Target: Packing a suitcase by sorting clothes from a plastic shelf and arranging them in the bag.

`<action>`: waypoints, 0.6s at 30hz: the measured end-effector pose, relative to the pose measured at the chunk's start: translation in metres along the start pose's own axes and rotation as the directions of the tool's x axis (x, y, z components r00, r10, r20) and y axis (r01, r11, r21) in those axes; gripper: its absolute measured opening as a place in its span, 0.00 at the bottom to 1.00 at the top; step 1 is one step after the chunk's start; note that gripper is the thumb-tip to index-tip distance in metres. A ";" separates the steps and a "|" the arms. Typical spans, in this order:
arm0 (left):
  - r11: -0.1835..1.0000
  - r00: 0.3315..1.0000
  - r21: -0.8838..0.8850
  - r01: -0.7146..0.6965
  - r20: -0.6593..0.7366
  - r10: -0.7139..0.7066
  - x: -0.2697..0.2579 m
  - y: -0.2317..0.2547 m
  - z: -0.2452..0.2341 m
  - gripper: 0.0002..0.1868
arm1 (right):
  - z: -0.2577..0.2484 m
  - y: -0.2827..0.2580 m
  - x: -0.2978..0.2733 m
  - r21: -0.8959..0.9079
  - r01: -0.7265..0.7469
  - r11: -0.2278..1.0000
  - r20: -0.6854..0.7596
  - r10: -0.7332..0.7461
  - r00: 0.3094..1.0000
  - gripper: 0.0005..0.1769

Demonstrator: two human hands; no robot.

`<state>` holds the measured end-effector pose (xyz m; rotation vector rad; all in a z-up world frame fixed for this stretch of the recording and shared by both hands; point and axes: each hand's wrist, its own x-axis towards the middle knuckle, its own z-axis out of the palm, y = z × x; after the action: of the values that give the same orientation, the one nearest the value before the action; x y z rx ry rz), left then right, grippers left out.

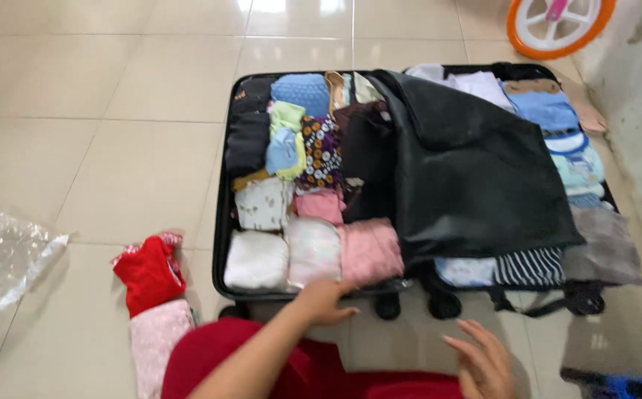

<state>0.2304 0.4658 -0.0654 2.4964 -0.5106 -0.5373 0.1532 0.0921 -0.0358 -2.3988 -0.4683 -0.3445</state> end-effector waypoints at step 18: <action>0.038 0.852 -0.983 -0.180 -0.175 -0.493 0.061 -0.115 -0.056 0.19 | 0.260 -0.044 0.387 -0.353 -0.022 0.935 0.228 0.109 0.968 0.52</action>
<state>0.3365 0.5514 -0.1032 1.0904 0.3815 -0.1424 0.5158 0.3872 -0.0664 -2.8152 -0.4653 -0.1052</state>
